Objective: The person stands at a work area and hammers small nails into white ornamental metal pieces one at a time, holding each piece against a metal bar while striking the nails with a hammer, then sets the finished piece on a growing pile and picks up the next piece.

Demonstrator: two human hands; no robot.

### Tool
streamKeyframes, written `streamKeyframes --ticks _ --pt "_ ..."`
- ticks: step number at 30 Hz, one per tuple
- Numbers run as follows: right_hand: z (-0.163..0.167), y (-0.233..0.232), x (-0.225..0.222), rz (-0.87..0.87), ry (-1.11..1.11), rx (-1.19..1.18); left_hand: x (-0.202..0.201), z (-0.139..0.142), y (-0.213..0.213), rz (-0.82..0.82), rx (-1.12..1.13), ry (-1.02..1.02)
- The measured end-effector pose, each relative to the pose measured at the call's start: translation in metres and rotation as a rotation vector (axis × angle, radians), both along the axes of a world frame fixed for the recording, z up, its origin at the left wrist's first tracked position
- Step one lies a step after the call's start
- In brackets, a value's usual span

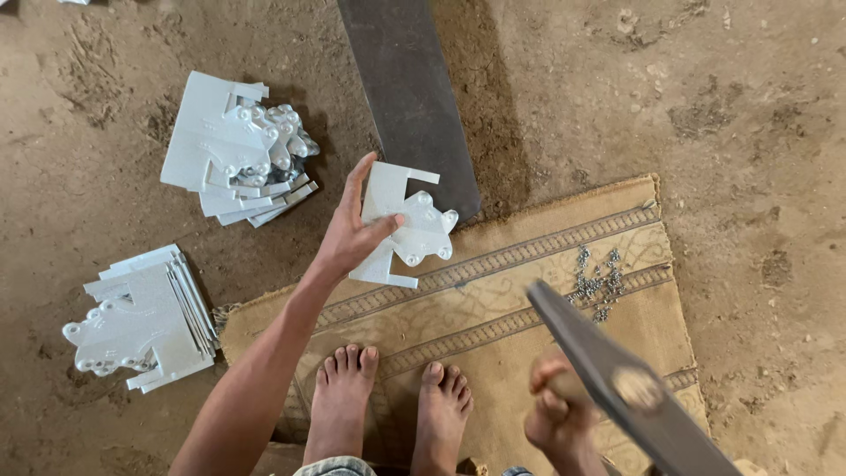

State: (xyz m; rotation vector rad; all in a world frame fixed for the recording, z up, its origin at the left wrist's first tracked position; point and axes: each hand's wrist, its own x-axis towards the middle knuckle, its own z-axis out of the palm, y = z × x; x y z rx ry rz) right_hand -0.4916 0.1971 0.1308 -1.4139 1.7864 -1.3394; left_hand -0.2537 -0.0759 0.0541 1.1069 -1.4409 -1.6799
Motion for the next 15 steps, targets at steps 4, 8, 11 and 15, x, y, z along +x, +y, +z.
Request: streamKeyframes --ticks 4,8,11,15 --pt "-0.002 -0.03 -0.002 -0.01 0.41 0.508 0.002 0.001 -0.001 -0.006 -0.016 -0.008" --pt "0.022 -0.021 -0.002 -0.143 0.377 0.434 0.003 0.001 -0.001 0.0 0.004 -0.01" --pt "0.059 -0.01 -0.005 -0.399 0.414 -0.076 0.003 -0.002 -0.003 -0.008 -0.011 -0.025" --pt "0.088 -0.016 -0.016 -0.29 -0.862 -0.1 0.003 -0.007 -0.003 -0.009 -0.04 -0.012"
